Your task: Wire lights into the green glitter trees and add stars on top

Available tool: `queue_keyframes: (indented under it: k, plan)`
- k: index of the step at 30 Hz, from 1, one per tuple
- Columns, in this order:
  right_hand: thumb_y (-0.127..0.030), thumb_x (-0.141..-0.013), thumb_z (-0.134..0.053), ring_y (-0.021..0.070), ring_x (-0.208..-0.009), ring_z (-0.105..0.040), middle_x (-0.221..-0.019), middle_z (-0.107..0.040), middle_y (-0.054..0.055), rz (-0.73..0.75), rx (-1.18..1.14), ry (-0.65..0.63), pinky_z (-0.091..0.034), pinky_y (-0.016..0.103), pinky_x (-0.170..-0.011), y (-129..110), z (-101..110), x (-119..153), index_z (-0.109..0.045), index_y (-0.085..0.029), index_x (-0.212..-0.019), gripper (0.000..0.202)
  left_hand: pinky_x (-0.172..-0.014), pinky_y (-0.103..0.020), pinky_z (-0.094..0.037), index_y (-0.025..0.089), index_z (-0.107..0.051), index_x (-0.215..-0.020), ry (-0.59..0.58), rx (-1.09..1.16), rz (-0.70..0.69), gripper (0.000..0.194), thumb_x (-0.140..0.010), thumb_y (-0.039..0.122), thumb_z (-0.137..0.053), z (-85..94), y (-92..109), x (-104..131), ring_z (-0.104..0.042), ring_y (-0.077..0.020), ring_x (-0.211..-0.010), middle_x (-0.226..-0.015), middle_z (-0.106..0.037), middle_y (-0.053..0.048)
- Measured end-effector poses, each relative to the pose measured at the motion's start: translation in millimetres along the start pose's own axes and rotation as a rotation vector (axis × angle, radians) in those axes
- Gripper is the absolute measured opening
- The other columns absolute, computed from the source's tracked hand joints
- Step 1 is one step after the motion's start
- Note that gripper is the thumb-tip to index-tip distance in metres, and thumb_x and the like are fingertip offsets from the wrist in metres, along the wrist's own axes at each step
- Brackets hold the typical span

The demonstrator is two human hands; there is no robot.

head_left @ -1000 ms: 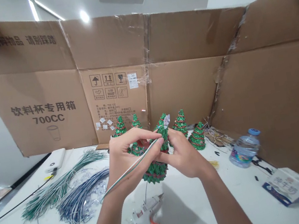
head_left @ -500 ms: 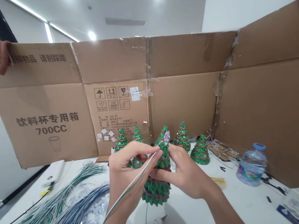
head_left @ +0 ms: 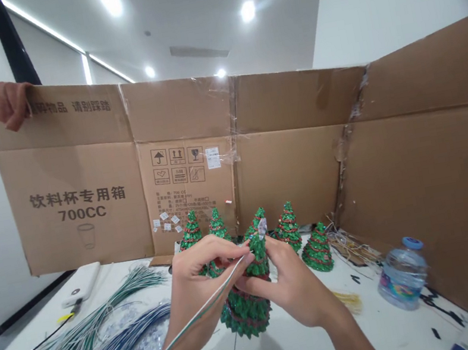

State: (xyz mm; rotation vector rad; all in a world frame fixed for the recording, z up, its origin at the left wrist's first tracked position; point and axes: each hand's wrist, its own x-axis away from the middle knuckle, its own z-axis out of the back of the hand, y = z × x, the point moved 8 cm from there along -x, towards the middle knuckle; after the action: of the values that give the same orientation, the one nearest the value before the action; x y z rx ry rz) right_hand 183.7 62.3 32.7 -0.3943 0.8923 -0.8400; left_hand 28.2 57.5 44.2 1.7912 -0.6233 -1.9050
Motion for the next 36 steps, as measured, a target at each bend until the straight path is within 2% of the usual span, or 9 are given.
queue_keyframes:
  k: [4,8,11,14,20,26,36]
  plan:
    - [-0.027,-0.096,-0.081,0.0218,-0.11,-0.068,-0.115,-0.075,-0.004,0.022,-0.034,-0.037,-0.046,0.035,-0.099,-5,-6,-1,-0.073,-0.031,-0.11,0.017,-0.066,-0.026,-0.052,0.028,-0.088,-0.091,0.015,-0.05,-0.019,0.003,-0.091,0.025,-0.088,1.4,2,-2,-0.068,-0.0132,-0.073,-0.085,-0.08,-0.001]
    - [-0.025,-0.095,-0.082,0.0215,-0.111,-0.068,-0.116,-0.076,-0.005,0.02,-0.037,-0.016,-0.045,0.034,-0.1,-3,-5,0,-0.073,-0.031,-0.11,0.018,-0.066,-0.026,-0.053,0.027,-0.087,-0.09,-0.01,-0.062,-0.069,0.005,-0.092,0.022,-0.087,-0.2,8,-2,-0.071,-0.0139,-0.074,-0.087,-0.081,-0.001]
    - [-0.023,-0.094,-0.083,0.0231,-0.108,-0.068,-0.112,-0.075,-0.002,0.012,-0.002,0.0,-0.046,0.035,-0.096,1,-3,1,-0.073,-0.028,-0.106,0.016,-0.068,-0.025,-0.057,0.026,-0.087,-0.091,-0.05,-0.07,-0.114,0.009,-0.093,0.018,-0.084,-4.2,13,0,-0.074,-0.0151,-0.081,-0.09,-0.082,-0.002]
    - [-0.028,-0.095,-0.08,0.0235,-0.099,-0.068,-0.106,-0.074,0.001,0.002,0.012,0.001,-0.047,0.035,-0.088,6,-2,0,-0.072,-0.025,-0.103,0.012,-0.072,-0.025,-0.059,0.027,-0.087,-0.094,-0.101,-0.135,-0.135,0.01,-0.093,0.018,-0.084,-9.6,15,1,-0.076,-0.0152,-0.085,-0.092,-0.081,-0.002]
    - [-0.031,-0.098,-0.075,0.0222,-0.097,-0.067,-0.114,-0.075,0.003,0.032,-0.003,-0.006,-0.048,0.034,-0.085,7,-2,-2,-0.073,-0.025,-0.107,0.011,-0.074,-0.027,-0.059,0.027,-0.088,-0.102,-0.146,-0.215,-0.202,0.015,-0.09,0.017,-0.084,-15.1,21,2,-0.076,-0.0164,-0.087,-0.096,-0.08,-0.004]
    - [-0.032,-0.097,-0.078,0.024,-0.102,-0.067,-0.109,-0.073,0.002,-0.011,0.019,0.009,-0.048,0.036,-0.091,13,-3,-1,-0.069,-0.024,-0.104,0.014,-0.073,-0.027,-0.056,0.027,-0.086,-0.103,-0.09,-0.208,-0.218,0.014,-0.098,0.017,-0.078,-12.8,21,2,-0.074,-0.0145,-0.083,-0.094,-0.08,-0.003]
    - [-0.028,-0.097,-0.079,0.0251,-0.109,-0.069,-0.118,-0.075,0.002,0.01,-0.001,-0.005,-0.047,0.037,-0.098,10,-6,0,-0.072,-0.026,-0.111,0.016,-0.068,-0.027,-0.052,0.023,-0.081,-0.1,0.014,-0.268,-0.255,0.01,-0.094,0.015,-0.081,-10.2,25,2,-0.063,-0.0116,-0.069,-0.081,-0.076,0.002]
